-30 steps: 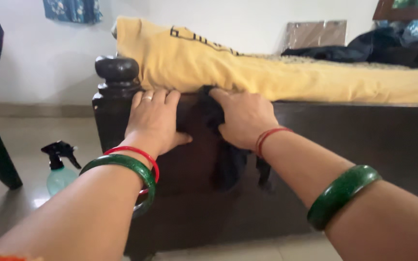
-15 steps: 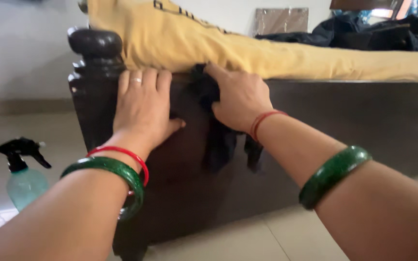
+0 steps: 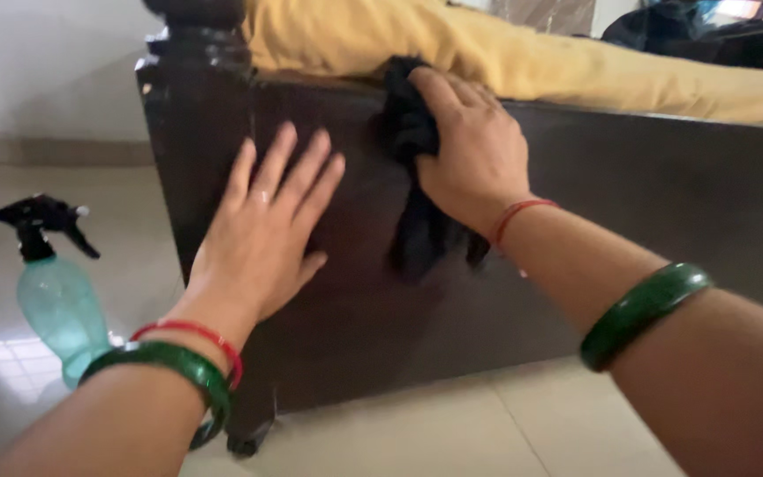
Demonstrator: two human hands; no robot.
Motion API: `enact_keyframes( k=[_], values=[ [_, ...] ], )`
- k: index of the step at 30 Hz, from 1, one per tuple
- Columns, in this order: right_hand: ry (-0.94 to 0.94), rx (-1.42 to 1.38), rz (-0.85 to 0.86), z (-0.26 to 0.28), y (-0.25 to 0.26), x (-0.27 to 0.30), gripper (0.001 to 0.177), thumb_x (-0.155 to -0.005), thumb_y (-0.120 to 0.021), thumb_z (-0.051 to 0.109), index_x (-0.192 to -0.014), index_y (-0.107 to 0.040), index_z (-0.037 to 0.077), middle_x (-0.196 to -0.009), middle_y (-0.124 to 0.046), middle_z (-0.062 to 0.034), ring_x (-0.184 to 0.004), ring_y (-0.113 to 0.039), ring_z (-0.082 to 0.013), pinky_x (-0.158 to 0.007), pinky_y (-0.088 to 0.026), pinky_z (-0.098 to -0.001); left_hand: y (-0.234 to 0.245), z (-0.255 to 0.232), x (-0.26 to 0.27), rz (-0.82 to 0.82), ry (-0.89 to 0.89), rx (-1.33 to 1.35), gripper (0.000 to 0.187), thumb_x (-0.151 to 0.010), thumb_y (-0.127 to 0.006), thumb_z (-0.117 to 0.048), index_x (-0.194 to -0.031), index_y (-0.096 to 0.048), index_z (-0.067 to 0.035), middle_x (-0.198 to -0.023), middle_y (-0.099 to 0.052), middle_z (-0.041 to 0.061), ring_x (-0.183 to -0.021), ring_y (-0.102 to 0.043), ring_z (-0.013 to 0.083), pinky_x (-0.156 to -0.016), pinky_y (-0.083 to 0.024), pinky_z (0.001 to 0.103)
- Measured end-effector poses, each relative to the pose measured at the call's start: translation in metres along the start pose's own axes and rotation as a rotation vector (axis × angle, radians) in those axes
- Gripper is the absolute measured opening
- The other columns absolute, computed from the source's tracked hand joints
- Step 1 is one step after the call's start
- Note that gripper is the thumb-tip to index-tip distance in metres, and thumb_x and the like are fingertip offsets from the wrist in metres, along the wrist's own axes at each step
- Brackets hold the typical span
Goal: The person wipes the wooden frame of a bed using a dark cloth.
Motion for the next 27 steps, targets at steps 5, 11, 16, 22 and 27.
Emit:
enact_keyframes(
  k=[5, 11, 16, 22, 27],
  values=[
    [0.137, -0.017, -0.061, 0.009, 0.006, 0.018, 0.066, -0.080, -0.066, -0.001, -0.144, -0.052, 0.012, -0.145, -0.056, -0.0151, -0.137, -0.049, -0.0403, -0.116, -0.044, -0.0483, -0.045, -0.012, 0.074, 0.197, -0.059, -0.095, 0.109, -0.069, -0.073, -0.049, -0.163, -0.025, -0.023, -0.170, -0.019, -0.001, -0.155, -0.016, 0.0245, -0.119, -0.012, 0.054],
    [0.312, -0.067, 0.001, 0.062, -0.012, 0.030, 0.079, -0.080, -0.074, 0.007, -0.154, -0.047, 0.016, -0.152, -0.046, -0.0173, -0.143, -0.041, -0.0443, -0.123, -0.038, -0.0554, -0.018, 0.021, 0.077, -0.214, 0.182, 0.161, 0.075, -0.095, -0.071, -0.031, -0.160, -0.033, -0.025, -0.162, -0.037, 0.009, -0.146, -0.031, 0.0295, -0.128, -0.019, 0.057],
    [0.350, 0.043, 0.056, 0.096, -0.067, 0.041, 0.098, -0.077, -0.084, 0.028, -0.164, -0.040, 0.015, -0.166, -0.021, -0.0267, -0.150, -0.020, -0.0550, -0.118, -0.020, -0.0744, -0.048, 0.082, 0.098, -0.508, 0.779, 0.833, 0.085, -0.100, -0.065, -0.042, -0.165, -0.019, -0.011, -0.167, -0.026, 0.018, -0.155, -0.024, 0.0369, -0.126, -0.020, 0.048],
    [0.414, 0.052, 0.226, 0.103, -0.111, 0.085, 0.104, -0.072, -0.087, 0.050, -0.161, -0.039, 0.025, -0.166, -0.019, -0.0211, -0.149, -0.019, -0.0518, -0.115, -0.015, -0.0780, -0.125, 0.098, 0.114, -0.517, 0.811, 1.611, 0.077, -0.105, -0.035, -0.063, -0.164, -0.034, -0.012, -0.171, -0.034, 0.008, -0.159, -0.027, 0.0269, -0.124, -0.018, 0.037],
    [0.561, 0.146, 0.426, 0.119, -0.141, 0.139, 0.099, -0.067, -0.084, 0.039, -0.156, -0.042, 0.034, -0.165, -0.026, -0.0136, -0.147, -0.026, -0.0435, -0.116, -0.017, -0.0749, -0.172, 0.071, 0.161, -0.053, 1.415, 1.802, 0.079, -0.097, -0.032, -0.068, -0.165, -0.022, -0.027, -0.170, -0.019, -0.004, -0.154, -0.017, 0.0201, -0.118, -0.014, 0.045]
  ],
)
Point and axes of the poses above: each hand's wrist, its own x-axis away from the middle knuckle, its own y-axis out of the back of the hand, z = x × y, the point moved 10 cm from there along -x, towards the middle knuckle
